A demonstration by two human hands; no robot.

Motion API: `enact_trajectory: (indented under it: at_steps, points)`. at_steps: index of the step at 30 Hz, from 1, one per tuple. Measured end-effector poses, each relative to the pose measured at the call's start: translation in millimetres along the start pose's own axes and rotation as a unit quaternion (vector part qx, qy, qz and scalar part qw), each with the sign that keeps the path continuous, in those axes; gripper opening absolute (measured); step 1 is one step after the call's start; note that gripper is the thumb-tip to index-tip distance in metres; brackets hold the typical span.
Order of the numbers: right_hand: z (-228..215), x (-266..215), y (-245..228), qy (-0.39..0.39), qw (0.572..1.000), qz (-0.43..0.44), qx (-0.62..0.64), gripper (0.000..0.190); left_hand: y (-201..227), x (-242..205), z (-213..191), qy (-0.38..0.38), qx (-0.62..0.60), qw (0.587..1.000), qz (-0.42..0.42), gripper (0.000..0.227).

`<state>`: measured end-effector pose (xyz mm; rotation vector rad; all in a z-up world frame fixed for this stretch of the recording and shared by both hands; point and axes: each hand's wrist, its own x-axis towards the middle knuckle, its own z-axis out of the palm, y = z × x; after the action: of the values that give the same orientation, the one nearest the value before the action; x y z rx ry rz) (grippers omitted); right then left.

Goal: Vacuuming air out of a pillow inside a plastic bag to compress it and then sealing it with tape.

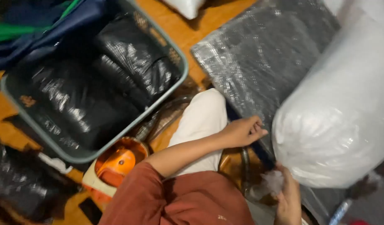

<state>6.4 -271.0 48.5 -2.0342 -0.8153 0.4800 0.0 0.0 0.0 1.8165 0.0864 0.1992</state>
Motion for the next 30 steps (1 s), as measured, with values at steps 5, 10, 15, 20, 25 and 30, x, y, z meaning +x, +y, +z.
enact_trajectory:
  at_steps: [5, 10, 15, 20, 25, 30]
  points:
    - [-0.3, -12.5, 34.2, -0.007, 0.999, 0.037, 0.016, 0.07, -20.3, -84.2, -102.6, 0.191, 0.005, 0.98, -0.049, 0.016]
    - [-2.6, 13.1, 103.5, 0.154, 0.843, 0.419, 0.3, 0.021, -74.9, -210.0, -165.0, 0.244, 0.169, 0.939, -0.175, 0.013]
    - [2.3, -15.6, 27.2, -0.008, 0.99, 0.082, 0.111, 0.077, -140.3, -369.6, -153.5, -0.258, 0.386, 0.696, -0.547, 0.041]
    - [-5.3, -21.8, 122.5, 0.015, 0.98, 0.086, 0.176, 0.069, -163.3, -483.3, -106.3, -0.135, 0.358, 0.693, -0.611, 0.042]
    - [8.9, -5.5, 42.0, 0.003, 1.0, 0.017, 0.007, 0.058, -162.1, -498.7, -78.5, 0.012, 0.418, 0.693, -0.587, 0.062]
    - [-3.4, 8.0, 156.2, 0.2, 0.833, 0.38, 0.349, 0.016, -147.5, -484.4, -86.7, 0.02, 0.41, 0.687, -0.599, 0.049]
